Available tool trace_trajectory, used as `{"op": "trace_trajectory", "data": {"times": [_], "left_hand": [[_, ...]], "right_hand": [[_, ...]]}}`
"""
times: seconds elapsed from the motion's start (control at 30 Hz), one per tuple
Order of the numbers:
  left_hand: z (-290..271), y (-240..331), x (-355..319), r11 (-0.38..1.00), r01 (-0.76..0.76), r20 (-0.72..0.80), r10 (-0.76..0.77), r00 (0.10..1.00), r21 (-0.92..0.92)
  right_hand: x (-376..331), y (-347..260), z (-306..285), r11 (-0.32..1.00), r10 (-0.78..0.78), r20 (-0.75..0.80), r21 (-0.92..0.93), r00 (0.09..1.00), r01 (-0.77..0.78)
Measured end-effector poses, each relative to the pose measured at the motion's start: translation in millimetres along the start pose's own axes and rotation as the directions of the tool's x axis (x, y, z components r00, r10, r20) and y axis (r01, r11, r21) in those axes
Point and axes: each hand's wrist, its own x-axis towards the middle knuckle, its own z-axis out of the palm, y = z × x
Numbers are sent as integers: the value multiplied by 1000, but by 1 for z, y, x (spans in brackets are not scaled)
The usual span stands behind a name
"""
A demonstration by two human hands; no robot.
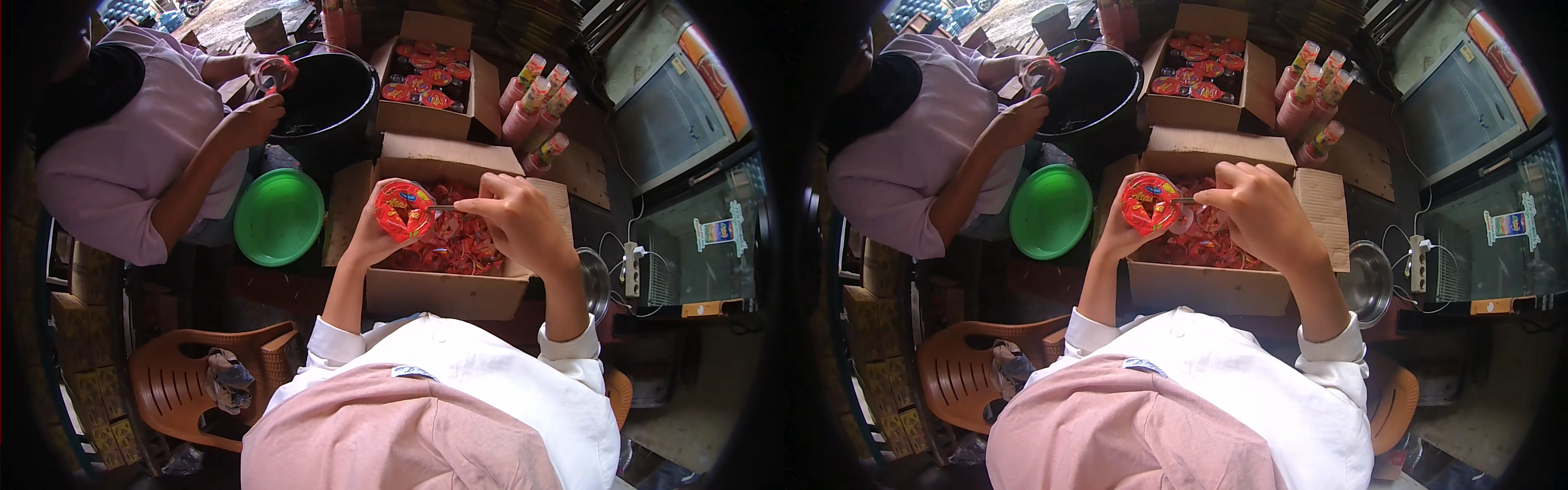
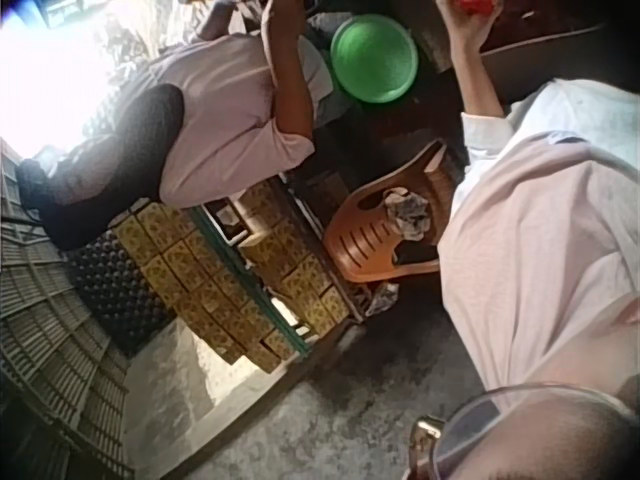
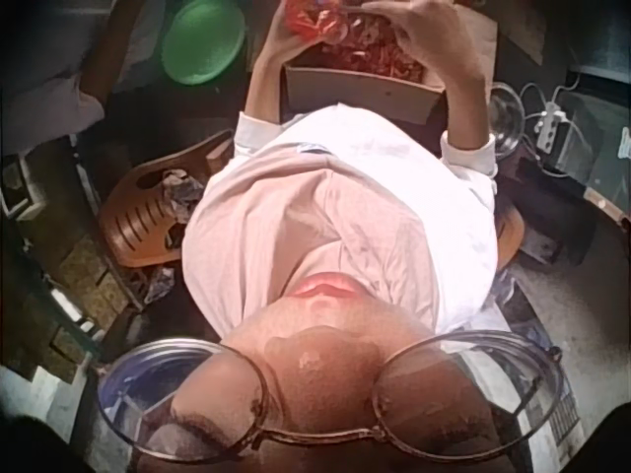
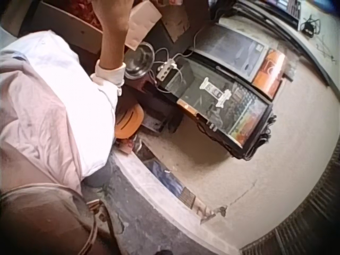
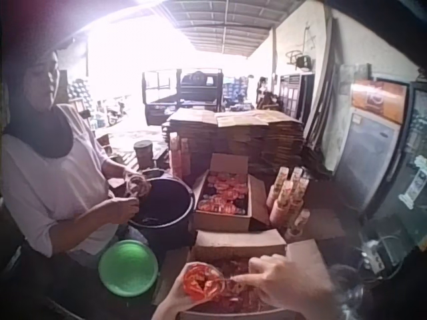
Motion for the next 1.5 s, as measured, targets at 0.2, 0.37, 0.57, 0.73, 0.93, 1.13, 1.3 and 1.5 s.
{"op": "trace_trajectory", "data": {"times": [0.2, 0.37, 0.57, 0.73, 0.93, 1.13, 1.3, 1.5], "left_hand": [[-9, -3, -1, 1000, -3, -52, 2, 999, -23], [-14, -11, 8, 995, -49, -195, 66, 979, 89], [-44, -14, 41, 940, 2, -431, 155, 889, 342], [-97, -37, 96, 846, 61, -528, 272, 805, 529], [-147, -42, 156, 551, 496, -588, -12, 809, 671], [-143, -25, 182, 289, 654, -486, -479, 731, 699], [-144, -27, 186, 197, 658, -483, -534, 694, 727], [-154, -28, 185, 115, 524, -409, -496, 766, 844]], "right_hand": [[-17, 10, 8, 971, 153, -107, 198, 982, -130], [-44, 21, 28, 889, 378, -204, 351, 903, -293], [-77, 33, 53, 841, 473, -169, 382, 865, -385], [-93, 41, 62, 796, 547, -171, 411, 820, -445], [-95, 46, 63, 771, 583, -178, 430, 792, -471], [-104, 50, 64, 753, 619, -199, 426, 760, -502], [-109, 47, 64, 747, 631, -202, 420, 749, -516], [-115, 41, 65, 737, 640, -209, 443, 740, -511]]}}
